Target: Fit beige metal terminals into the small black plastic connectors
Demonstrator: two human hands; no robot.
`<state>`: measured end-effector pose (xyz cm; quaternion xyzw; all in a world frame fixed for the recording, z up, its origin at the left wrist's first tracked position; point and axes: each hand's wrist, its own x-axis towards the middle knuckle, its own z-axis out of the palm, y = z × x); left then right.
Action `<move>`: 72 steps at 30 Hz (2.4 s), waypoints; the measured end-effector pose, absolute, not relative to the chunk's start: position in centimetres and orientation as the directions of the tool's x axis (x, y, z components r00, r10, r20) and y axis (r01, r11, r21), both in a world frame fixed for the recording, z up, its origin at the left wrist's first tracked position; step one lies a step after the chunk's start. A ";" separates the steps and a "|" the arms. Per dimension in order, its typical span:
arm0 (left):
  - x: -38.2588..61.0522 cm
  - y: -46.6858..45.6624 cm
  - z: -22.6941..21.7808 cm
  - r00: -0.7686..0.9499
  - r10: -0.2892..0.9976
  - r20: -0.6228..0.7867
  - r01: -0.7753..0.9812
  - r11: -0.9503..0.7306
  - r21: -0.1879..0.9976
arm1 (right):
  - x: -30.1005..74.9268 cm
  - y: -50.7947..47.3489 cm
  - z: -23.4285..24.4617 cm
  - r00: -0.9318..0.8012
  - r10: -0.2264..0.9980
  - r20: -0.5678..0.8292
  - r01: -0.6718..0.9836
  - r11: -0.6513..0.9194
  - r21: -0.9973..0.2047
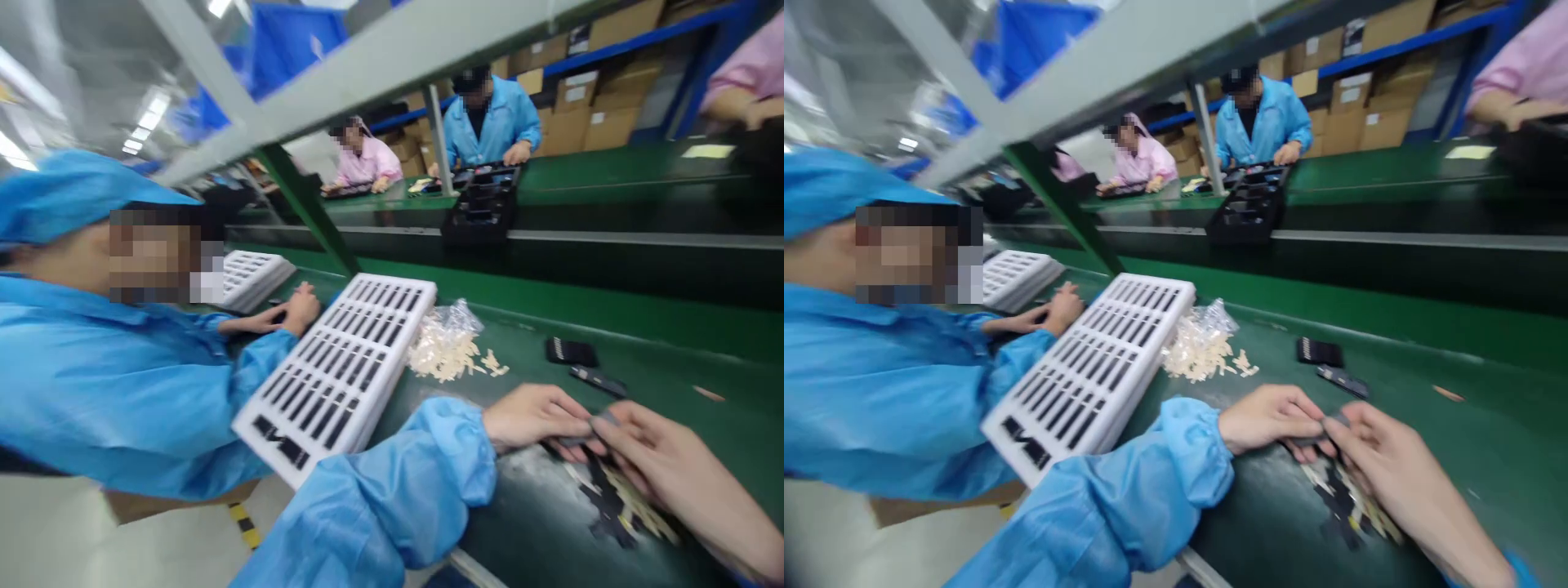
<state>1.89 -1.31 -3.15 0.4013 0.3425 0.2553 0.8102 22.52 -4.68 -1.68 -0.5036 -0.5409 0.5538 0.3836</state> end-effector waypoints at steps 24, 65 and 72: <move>1.9 -1.4 -0.7 0.466 0.830 -0.307 -0.151 0.416 0.896 | 24.6 -2.4 -2.6 -0.258 0.839 0.479 0.912 0.375 -0.165; 1.9 -1.1 -0.5 0.250 0.938 -0.240 0.002 0.248 0.969 | 22.0 -5.7 -0.3 -0.253 0.967 0.006 0.891 0.236 -0.388; 1.6 -1.1 -1.2 0.306 0.943 -0.131 0.209 0.068 0.976 | 24.3 -4.7 0.5 -0.300 0.953 0.048 0.815 0.282 -0.506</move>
